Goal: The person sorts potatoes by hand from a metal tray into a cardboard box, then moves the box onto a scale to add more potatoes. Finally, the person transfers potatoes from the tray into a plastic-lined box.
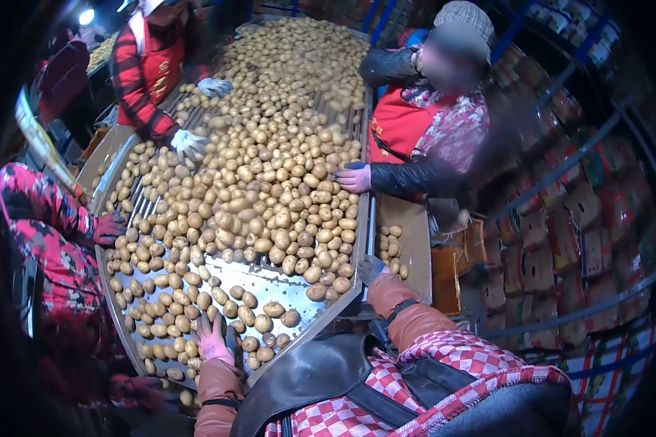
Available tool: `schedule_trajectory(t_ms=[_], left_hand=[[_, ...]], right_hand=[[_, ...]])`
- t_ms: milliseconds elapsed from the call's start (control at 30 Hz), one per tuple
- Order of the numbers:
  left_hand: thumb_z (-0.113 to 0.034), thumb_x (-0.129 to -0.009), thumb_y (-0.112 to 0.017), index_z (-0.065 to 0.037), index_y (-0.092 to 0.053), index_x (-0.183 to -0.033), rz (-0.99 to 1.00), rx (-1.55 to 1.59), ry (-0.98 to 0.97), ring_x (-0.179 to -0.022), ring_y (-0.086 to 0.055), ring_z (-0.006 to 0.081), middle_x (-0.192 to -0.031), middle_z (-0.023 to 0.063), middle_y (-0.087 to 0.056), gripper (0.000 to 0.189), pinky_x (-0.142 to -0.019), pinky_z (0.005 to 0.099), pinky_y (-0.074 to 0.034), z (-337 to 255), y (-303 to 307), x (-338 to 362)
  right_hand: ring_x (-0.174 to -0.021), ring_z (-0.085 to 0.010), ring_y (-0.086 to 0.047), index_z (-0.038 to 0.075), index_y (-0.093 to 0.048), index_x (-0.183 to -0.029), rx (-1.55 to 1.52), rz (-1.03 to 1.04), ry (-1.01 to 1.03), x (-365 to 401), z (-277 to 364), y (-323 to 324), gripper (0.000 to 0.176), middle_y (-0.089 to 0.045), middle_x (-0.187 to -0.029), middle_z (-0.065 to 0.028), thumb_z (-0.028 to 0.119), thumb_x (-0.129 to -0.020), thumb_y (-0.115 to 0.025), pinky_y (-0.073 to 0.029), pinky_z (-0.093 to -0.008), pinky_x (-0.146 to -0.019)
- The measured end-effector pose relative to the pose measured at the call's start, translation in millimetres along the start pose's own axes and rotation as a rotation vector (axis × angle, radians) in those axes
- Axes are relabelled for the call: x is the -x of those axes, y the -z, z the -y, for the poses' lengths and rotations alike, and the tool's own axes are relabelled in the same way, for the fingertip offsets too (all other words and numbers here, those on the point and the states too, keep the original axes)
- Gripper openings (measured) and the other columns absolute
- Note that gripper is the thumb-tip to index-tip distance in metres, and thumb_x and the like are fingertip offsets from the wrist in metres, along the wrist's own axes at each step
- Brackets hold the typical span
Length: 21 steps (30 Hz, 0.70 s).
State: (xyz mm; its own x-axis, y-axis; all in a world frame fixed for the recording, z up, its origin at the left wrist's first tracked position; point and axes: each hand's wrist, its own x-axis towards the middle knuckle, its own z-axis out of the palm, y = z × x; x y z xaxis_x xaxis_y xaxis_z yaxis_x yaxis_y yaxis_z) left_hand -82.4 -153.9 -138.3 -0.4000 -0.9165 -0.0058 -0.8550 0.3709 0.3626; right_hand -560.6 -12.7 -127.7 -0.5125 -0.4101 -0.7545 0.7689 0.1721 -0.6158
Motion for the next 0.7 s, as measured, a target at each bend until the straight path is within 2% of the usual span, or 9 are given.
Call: schedule_trajectory(t_ms=[100,167,200,233,300,333,533,633,700], left_hand=[[-0.040,-0.085,-0.064,-0.015,-0.055,-0.133,-0.024,0.030,-0.023,-0.140,-0.032,0.0357,-0.147,0.0175,-0.040,0.054,-0.115,0.0607,-0.013,1.0,5.9,2.0],[-0.038,-0.084,-0.066,-0.015,-0.055,-0.132,-0.023,0.065,-0.079,-0.139,-0.033,0.0357,-0.145,0.0174,-0.041,0.054,-0.115,0.0599,-0.014,5.5,7.6,4.4],[-0.036,-0.084,-0.067,-0.015,-0.055,-0.131,-0.037,0.049,-0.104,-0.137,-0.035,0.0357,-0.144,0.0165,-0.042,0.053,-0.115,0.0594,-0.016,7.7,6.5,5.1],[-0.036,-0.084,-0.067,-0.015,-0.055,-0.131,-0.036,0.052,-0.096,-0.137,-0.035,0.0357,-0.144,0.0165,-0.042,0.053,-0.115,0.0594,-0.016,9.7,4.7,6.2],[-0.035,-0.084,-0.067,-0.015,-0.055,-0.131,-0.033,0.045,-0.110,-0.136,-0.036,0.0356,-0.142,0.0161,-0.044,0.052,-0.114,0.0595,-0.018,12.8,2.9,8.6],[-0.034,-0.083,-0.068,-0.015,-0.056,-0.130,-0.055,0.046,-0.117,-0.135,-0.037,0.0356,-0.139,0.0160,-0.046,0.052,-0.114,0.0596,-0.018,11.1,6.4,10.2],[-0.029,-0.082,-0.069,-0.015,-0.054,-0.133,-0.068,0.073,-0.111,-0.135,-0.038,0.0351,-0.140,0.0164,-0.044,0.055,-0.114,0.0596,-0.018,20.1,8.1,14.5],[-0.030,-0.082,-0.068,-0.017,-0.051,-0.137,-0.048,0.072,-0.079,-0.137,-0.036,0.0351,-0.144,0.0168,-0.041,0.059,-0.114,0.0588,-0.019,20.2,13.4,17.5],[-0.030,-0.082,-0.067,-0.019,-0.049,-0.139,0.042,0.113,-0.028,-0.140,-0.032,0.0351,-0.146,0.0166,-0.039,0.061,-0.114,0.0580,-0.020,20.1,14.8,17.0]], right_hand=[[-0.125,-0.0315,-0.048,0.010,-0.035,-0.146,0.023,-0.056,0.000,1.0,1.5,-9.0,0.054,-0.043,-0.146,-0.0146,0.035,-0.100,-0.042,-0.043,-0.0417,-0.099],[-0.128,-0.0316,-0.046,0.010,-0.036,-0.145,-0.036,-0.098,0.023,-14.0,-3.7,-1.8,0.052,-0.044,-0.145,-0.0145,0.035,-0.100,-0.042,-0.040,-0.0419,-0.103],[-0.134,-0.0305,-0.040,0.013,-0.039,-0.143,-0.034,-0.100,0.004,-8.7,-1.6,-6.7,0.048,-0.043,-0.147,-0.0131,0.035,-0.100,-0.039,-0.034,-0.0426,-0.109],[-0.134,-0.0305,-0.040,0.013,-0.039,-0.143,-0.025,-0.099,0.002,-26.3,-6.4,5.6,0.048,-0.043,-0.147,-0.0131,0.035,-0.100,-0.039,-0.034,-0.0426,-0.109],[-0.109,-0.0314,-0.054,0.011,-0.050,-0.127,-0.028,0.017,0.029,-56.7,-14.2,26.8,0.038,-0.057,-0.124,-0.0141,0.033,-0.097,-0.044,-0.044,-0.0419,-0.093],[-0.109,-0.0314,-0.054,0.011,-0.050,-0.127,-0.023,0.016,0.026,-51.1,-14.1,23.1,0.038,-0.057,-0.124,-0.0141,0.033,-0.097,-0.044,-0.044,-0.0419,-0.093],[-0.144,-0.0133,-0.029,0.024,-0.039,-0.146,-0.095,-0.115,-0.095,-5.9,4.2,-10.5,0.046,-0.038,-0.154,0.0019,0.031,-0.101,-0.032,-0.019,-0.0404,-0.120],[-0.141,-0.0152,-0.032,0.022,-0.042,-0.144,-0.093,-0.119,-0.094,-3.5,1.5,-8.6,0.045,-0.040,-0.151,0.0002,0.029,-0.101,-0.033,-0.022,-0.0405,-0.118],[-0.139,-0.0164,-0.034,0.021,-0.043,-0.143,-0.080,-0.113,-0.083,-6.5,0.1,-5.0,0.044,-0.042,-0.149,-0.0009,0.028,-0.100,-0.034,-0.024,-0.0406,-0.116]])
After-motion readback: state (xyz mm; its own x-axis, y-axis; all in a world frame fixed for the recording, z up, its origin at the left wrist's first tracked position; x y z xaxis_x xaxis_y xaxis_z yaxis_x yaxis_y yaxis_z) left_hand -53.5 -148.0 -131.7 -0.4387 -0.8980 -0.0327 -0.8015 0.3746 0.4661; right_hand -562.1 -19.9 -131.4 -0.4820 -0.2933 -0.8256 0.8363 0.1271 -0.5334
